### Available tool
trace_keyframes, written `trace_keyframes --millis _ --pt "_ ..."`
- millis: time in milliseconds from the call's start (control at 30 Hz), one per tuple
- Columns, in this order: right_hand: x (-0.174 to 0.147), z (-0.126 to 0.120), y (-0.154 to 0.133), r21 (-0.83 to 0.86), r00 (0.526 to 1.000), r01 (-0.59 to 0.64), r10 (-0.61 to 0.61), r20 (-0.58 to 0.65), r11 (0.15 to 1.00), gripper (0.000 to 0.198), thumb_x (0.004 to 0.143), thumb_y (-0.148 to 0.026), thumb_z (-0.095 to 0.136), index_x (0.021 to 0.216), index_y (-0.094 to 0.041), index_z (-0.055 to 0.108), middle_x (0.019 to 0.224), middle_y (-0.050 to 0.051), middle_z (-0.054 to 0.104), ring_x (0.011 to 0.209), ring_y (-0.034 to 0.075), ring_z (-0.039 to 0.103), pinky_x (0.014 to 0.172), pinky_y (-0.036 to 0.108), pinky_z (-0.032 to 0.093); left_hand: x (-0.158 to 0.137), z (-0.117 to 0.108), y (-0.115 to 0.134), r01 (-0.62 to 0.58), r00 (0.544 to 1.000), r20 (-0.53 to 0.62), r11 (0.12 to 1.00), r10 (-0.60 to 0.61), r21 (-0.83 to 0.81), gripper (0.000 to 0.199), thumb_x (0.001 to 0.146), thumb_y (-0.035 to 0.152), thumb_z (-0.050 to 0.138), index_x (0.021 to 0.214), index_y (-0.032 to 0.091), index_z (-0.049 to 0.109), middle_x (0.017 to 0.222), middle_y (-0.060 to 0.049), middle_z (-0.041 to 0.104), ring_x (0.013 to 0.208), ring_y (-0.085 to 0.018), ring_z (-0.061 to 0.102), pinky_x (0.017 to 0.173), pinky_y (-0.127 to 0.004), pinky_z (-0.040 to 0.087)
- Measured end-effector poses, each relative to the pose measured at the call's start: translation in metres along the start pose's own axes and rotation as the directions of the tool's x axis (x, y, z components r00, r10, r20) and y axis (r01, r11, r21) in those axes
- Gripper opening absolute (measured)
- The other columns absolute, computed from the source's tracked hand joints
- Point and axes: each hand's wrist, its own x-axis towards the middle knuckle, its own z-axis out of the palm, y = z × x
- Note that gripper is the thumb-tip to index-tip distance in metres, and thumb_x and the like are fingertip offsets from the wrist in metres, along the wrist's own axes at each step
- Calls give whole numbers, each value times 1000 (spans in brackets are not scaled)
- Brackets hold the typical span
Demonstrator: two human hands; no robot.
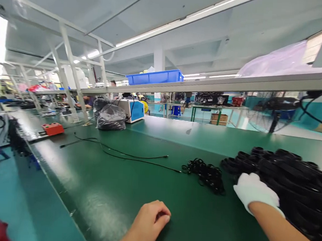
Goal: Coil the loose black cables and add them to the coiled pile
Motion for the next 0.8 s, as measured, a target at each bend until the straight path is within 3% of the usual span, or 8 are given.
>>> trace_keyframes --millis 167,300,333,400,500,533,633,800 --pt "-7 -12 -7 15 999 -12 13 -30 1000 29 84 -37 40 91 -17 59 110 23 45 95 31 57 66 43 35 -3 0 0 24 1000 -1 1000 -24 3 18 75 21 52 77 23 69 79 -1 67 73 -17 60 66 -27 42" --pt "-53 -24 -35 191 988 115 -94 -119 975 42 86 -47 31 113 -20 50 119 20 46 94 28 57 74 41 38 -2 4 1 54 998 12 998 -54 15 17 76 22 53 80 23 69 83 -2 68 76 -18 60 68 -28 43" --pt "-71 -21 -46 303 987 144 -114 -113 942 42 83 -50 36 111 -23 50 118 16 49 91 28 59 74 41 40 0 4 1 64 998 27 998 -64 20 16 75 22 54 81 23 69 83 -2 68 77 -18 61 67 -27 44" --pt "-111 -8 -68 503 972 184 -232 34 845 35 78 -53 45 99 -26 54 103 10 59 85 26 60 71 37 42 8 3 0 79 993 80 996 -81 34 13 76 21 56 81 21 69 77 -1 69 71 -16 62 62 -26 46" --pt "-165 24 -97 682 889 227 -435 146 695 22 80 -42 41 89 -26 53 82 4 63 70 20 60 61 31 43 35 -9 -6 84 987 128 992 -95 89 12 82 23 56 86 18 66 74 0 67 65 -14 62 60 -25 49" --pt "-177 35 -104 691 874 258 -467 131 676 19 79 -38 42 88 -26 54 79 3 63 70 19 60 61 30 42 48 -16 -8 85 989 110 989 -99 123 14 85 25 55 89 16 65 80 -1 67 70 -14 63 65 -28 51" --pt "-195 57 -117 565 850 478 -515 -107 672 13 76 -27 45 82 -27 56 81 1 62 71 17 59 63 27 40 95 -37 -15 115 993 -8 962 -116 249 24 89 31 52 107 16 57 109 -6 60 92 -18 60 79 -38 51" --pt "-190 71 -120 355 776 631 -568 -275 690 13 73 -18 45 76 -26 55 77 -2 59 62 12 54 56 22 36 163 -51 -23 228 966 -208 887 -154 401 28 89 30 52 114 17 54 116 -8 56 97 -20 58 82 -41 50"
